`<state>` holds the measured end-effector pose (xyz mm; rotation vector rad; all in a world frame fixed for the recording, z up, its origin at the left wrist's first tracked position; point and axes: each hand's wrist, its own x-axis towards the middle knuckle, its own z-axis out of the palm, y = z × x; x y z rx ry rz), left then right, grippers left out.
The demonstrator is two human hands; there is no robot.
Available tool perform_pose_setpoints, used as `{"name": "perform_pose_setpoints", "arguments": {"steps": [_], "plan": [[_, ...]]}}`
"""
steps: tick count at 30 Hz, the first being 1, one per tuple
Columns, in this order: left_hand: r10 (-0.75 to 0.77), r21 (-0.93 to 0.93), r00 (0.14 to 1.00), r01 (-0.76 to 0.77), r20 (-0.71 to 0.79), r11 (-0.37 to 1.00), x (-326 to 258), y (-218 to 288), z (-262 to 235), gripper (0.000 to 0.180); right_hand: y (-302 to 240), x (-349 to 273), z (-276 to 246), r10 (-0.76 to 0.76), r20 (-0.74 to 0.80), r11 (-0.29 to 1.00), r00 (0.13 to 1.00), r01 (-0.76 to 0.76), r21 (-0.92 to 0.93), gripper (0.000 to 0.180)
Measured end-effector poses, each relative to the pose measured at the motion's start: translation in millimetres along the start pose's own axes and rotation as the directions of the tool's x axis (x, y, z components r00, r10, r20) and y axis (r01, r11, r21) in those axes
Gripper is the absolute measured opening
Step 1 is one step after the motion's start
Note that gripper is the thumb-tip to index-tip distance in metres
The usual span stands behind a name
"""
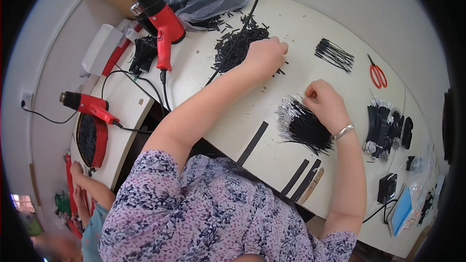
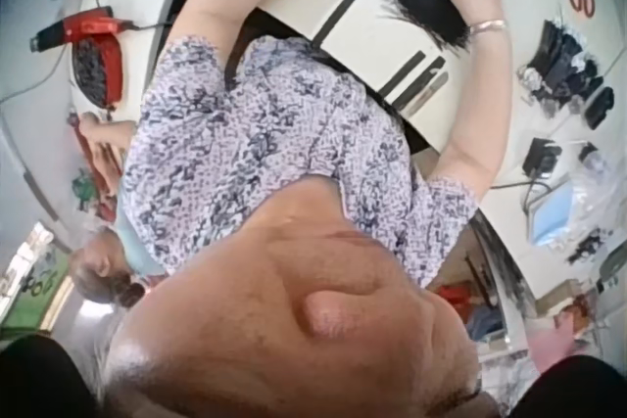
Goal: Sliding small black plastic tubes onto thin metal pins as part of a manual assembly process.
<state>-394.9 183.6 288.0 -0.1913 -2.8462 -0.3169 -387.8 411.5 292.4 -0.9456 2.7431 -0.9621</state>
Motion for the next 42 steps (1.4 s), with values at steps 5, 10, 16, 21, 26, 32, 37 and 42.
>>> {"name": "perform_pose_setpoints", "arguments": {"steps": [5,10,16,21,26,32,37,42], "plan": [[0.158,0.118,0.987,-0.158,0.01,0.98,12,2,13,0.009,0,1,8,-0.084,0.017,0.987,0.996,0.086,-0.137,0.009],[0.199,0.079,0.978,-0.194,-0.068,0.978,14,14,13,0.01,7,7,4,-0.012,-0.151,0.999,0.988,0.019,0.047,0.01],[-0.264,-0.919,0.893,0.392,0.366,0.052,1,58,7,0.018,18,12,0,0.165,-0.18,0.865,0.97,-0.054,0.5,0.008],[-0.196,-0.884,0.862,0.455,0.468,-0.111,-4,51,15,0.021,17,14,0,0.188,-0.231,0.847,0.955,-0.039,0.53,0.007],[-0.177,-0.865,0.853,0.454,0.492,-0.213,-4,49,16,0.019,14,14,2,0.184,-0.262,0.855,0.947,-0.023,0.519,0.006],[-0.082,-0.848,0.864,0.464,0.497,-0.255,-5,51,17,0.02,13,13,3,0.162,-0.29,0.861,0.943,0.008,0.508,0.006],[-0.094,-0.839,0.858,0.463,0.505,-0.285,-5,52,19,0.019,11,10,-1,0.066,-0.304,0.921,0.95,0.059,0.386,0.006],[-0.083,-0.844,0.866,0.452,0.493,-0.29,-5,52,20,0.019,9,10,-3,0.053,-0.319,0.955,0.946,0.046,0.294,0.006]]}}
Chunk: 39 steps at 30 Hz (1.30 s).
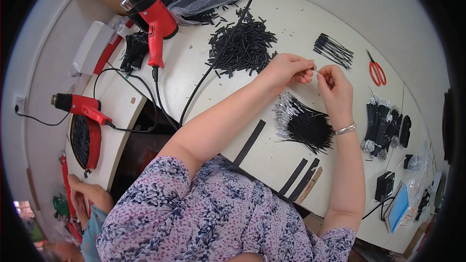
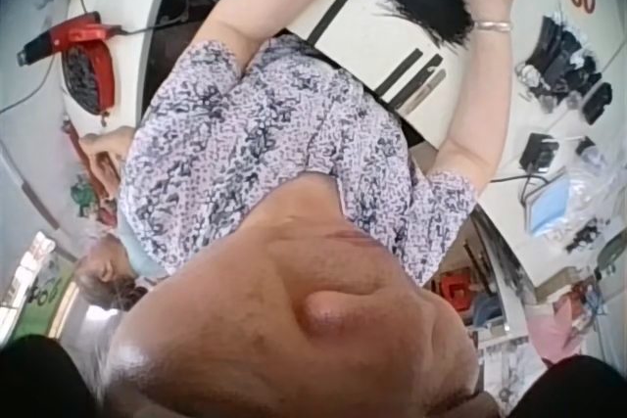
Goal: Sliding small black plastic tubes onto thin metal pins as part of a manual assembly process.
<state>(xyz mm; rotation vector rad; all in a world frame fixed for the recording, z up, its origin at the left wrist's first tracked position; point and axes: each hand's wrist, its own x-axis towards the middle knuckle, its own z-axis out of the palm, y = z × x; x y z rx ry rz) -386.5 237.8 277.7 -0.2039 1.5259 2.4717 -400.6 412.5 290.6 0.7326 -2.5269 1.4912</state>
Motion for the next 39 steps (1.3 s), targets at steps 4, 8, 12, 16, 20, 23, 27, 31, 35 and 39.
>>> {"name": "perform_pose_setpoints", "arguments": {"steps": [4,8,12,16,20,23,27,31,35,39], "plan": [[0.012,0.144,1.0,-0.008,-0.024,0.99,-2,1,3,0.02,-6,-1,-4,-0.109,0.028,0.981,0.994,0.113,-0.158,0.007],[0.041,0.21,0.998,-0.029,-0.053,0.977,-4,-1,8,0.02,-8,-1,0,-0.112,0.04,0.965,0.993,0.118,-0.233,0.008],[0.045,0.153,0.994,-0.029,-0.102,0.988,-4,-1,7,0.026,1,4,-9,0.07,0.013,0.997,0.997,-0.071,0.042,0.008],[-0.002,-0.098,1.0,0.002,0.004,0.995,2,-2,-5,0.037,2,4,-5,0.069,0.052,0.994,0.996,-0.073,0.084,0.006],[-0.027,-0.147,0.994,0.043,0.108,0.988,4,-4,-6,0.034,6,2,-1,0.084,0.057,0.981,0.995,-0.093,0.172,0.006],[-0.04,-0.161,0.989,0.064,0.144,0.985,5,-5,-6,0.033,8,1,1,0.069,0.047,0.983,0.997,-0.076,0.167,0.005],[-0.019,-0.132,0.991,0.037,0.132,0.991,7,-6,-6,0.038,6,2,2,0.109,0.035,0.98,0.993,-0.114,0.164,0.005],[-0.032,-0.153,0.998,0.041,0.062,0.987,4,-3,-1,0.044,16,6,0,0.103,-0.018,0.982,0.995,-0.099,0.16,0.005],[-0.031,-0.172,0.999,0.033,0.012,0.984,5,-6,-1,0.044,24,30,-15,-0.106,-0.175,0.971,0.979,0.064,-0.228,0.007],[-0.018,-0.054,0.999,0.02,0.049,0.998,3,-6,2,0.04,50,72,-22,-0.174,-0.167,0.929,0.971,0.105,-0.355,0.007]]}}
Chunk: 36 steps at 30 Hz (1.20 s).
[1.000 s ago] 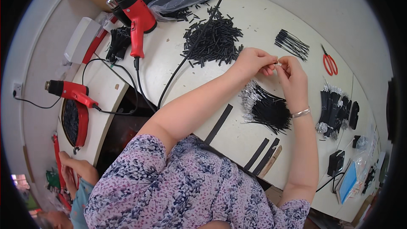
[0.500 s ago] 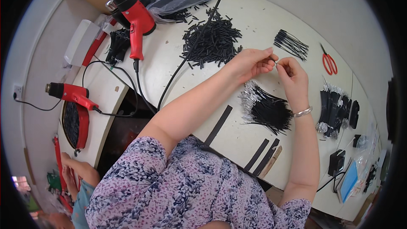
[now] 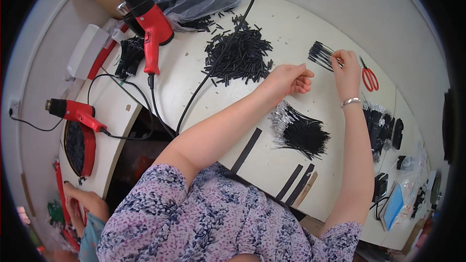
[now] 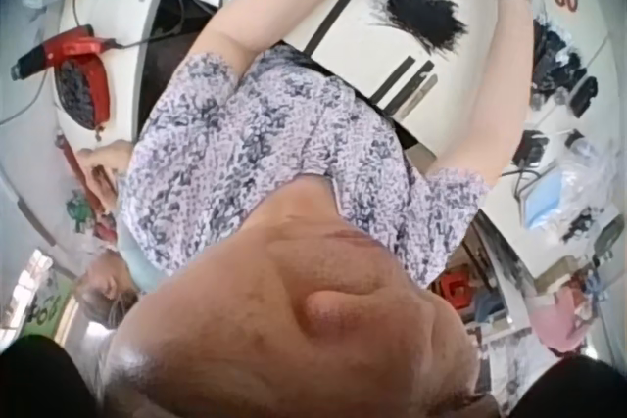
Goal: Sliding small black plastic tubes onto thin metal pins as part of a manual assembly process.
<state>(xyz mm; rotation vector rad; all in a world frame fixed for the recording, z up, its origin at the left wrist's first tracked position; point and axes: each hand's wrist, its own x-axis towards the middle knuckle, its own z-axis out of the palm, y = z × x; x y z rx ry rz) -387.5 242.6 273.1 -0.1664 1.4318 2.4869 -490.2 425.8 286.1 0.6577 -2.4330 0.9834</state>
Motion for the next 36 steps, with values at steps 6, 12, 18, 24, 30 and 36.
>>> {"name": "perform_pose_setpoints", "arguments": {"steps": [6,12,18,24,30,36], "plan": [[-0.013,0.026,1.0,0.014,-0.006,1.0,-1,0,1,0.033,32,33,29,0.034,0.055,0.972,0.998,-0.021,-0.233,0.004],[0.006,0.017,1.0,-0.007,0.006,1.0,1,-3,-1,0.03,45,40,38,0.015,0.109,0.945,0.994,0.022,-0.326,0.007],[0.013,-0.001,1.0,-0.013,0.026,1.0,4,-6,-1,0.028,33,16,14,0.159,0.049,0.987,0.986,-0.16,0.014,0.012],[0.029,0.035,0.998,-0.027,-0.061,0.999,-1,2,-6,0.025,-63,-55,-23,0.162,0.597,0.92,0.786,-0.339,0.196,0.01],[0.345,0.582,0.91,-0.155,-0.231,0.799,-7,44,-22,0.023,-83,-82,-17,0.057,0.558,0.996,0.828,-0.083,0.022,0.012],[0.389,0.988,0.916,0.135,-0.097,-0.072,-16,60,-32,0.02,-65,-79,-14,0.134,0.393,0.949,0.91,-0.232,0.212,0.009]]}}
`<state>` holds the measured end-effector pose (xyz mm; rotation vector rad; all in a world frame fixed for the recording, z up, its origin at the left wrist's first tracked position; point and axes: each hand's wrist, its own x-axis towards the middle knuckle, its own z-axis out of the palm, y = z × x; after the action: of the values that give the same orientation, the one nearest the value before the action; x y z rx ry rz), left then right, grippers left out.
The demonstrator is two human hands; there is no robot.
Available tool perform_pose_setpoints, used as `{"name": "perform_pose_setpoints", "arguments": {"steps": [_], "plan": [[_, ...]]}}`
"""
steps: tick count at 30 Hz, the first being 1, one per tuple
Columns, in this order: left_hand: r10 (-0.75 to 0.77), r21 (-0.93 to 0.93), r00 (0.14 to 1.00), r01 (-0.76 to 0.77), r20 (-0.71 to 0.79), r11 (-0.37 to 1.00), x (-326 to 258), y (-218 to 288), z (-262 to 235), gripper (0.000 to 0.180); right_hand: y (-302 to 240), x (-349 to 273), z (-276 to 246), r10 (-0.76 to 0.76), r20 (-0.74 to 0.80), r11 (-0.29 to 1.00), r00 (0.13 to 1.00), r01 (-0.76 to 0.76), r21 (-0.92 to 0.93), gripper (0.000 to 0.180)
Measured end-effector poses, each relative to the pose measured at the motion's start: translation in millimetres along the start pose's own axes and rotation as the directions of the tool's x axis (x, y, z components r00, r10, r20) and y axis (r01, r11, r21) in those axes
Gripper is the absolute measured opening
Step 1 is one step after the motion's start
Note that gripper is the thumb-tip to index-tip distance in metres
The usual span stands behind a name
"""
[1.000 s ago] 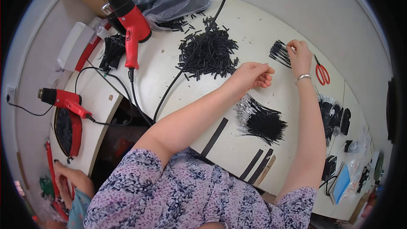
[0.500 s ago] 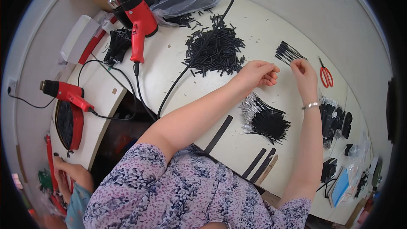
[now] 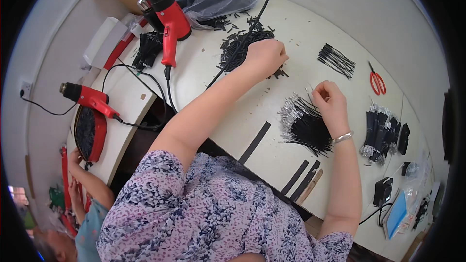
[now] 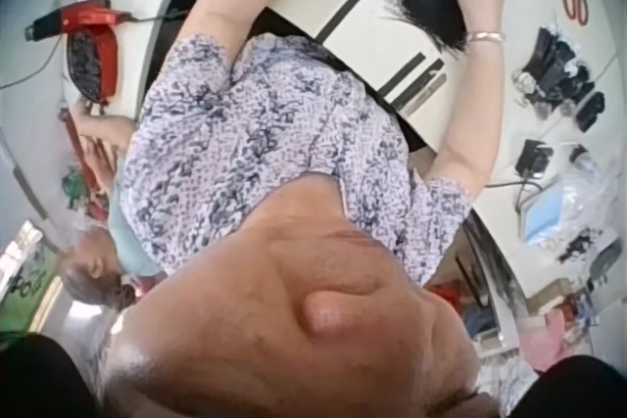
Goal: Sliding small black plastic tubes onto thin metal pins as part of a manual assembly process.
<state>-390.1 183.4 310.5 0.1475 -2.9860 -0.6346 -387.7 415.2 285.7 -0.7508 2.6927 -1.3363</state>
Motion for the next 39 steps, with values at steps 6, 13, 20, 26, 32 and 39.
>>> {"name": "perform_pose_setpoints", "arguments": {"steps": [6,13,20,26,32,39], "plan": [[0.072,0.188,0.997,-0.07,-0.001,0.98,8,-12,17,0.017,-13,3,-10,0.101,-0.133,0.965,0.986,-0.064,0.256,0.007],[0.042,0.204,0.988,-0.072,0.146,0.976,22,-9,16,0.013,-4,-1,0,-0.121,-0.141,0.989,0.983,0.131,0.061,0.01],[0.079,0.243,0.987,-0.112,0.141,0.964,20,-4,21,0.013,5,3,4,-0.056,-0.073,0.992,0.996,0.064,0.111,0.009],[0.24,0.127,0.971,-0.237,-0.008,0.963,8,14,18,0.012,9,3,-1,0.012,-0.065,0.987,0.998,-0.002,0.162,0.01],[-0.043,-0.856,0.981,0.186,0.189,0.482,-7,51,31,0.014,10,7,-2,0.073,-0.132,0.937,0.989,-0.023,0.349,0.011],[0.019,-0.943,0.943,0.332,0.332,0.008,-13,42,56,0.019,17,9,-1,0.099,-0.156,0.909,0.983,-0.025,0.417,0.008]]}}
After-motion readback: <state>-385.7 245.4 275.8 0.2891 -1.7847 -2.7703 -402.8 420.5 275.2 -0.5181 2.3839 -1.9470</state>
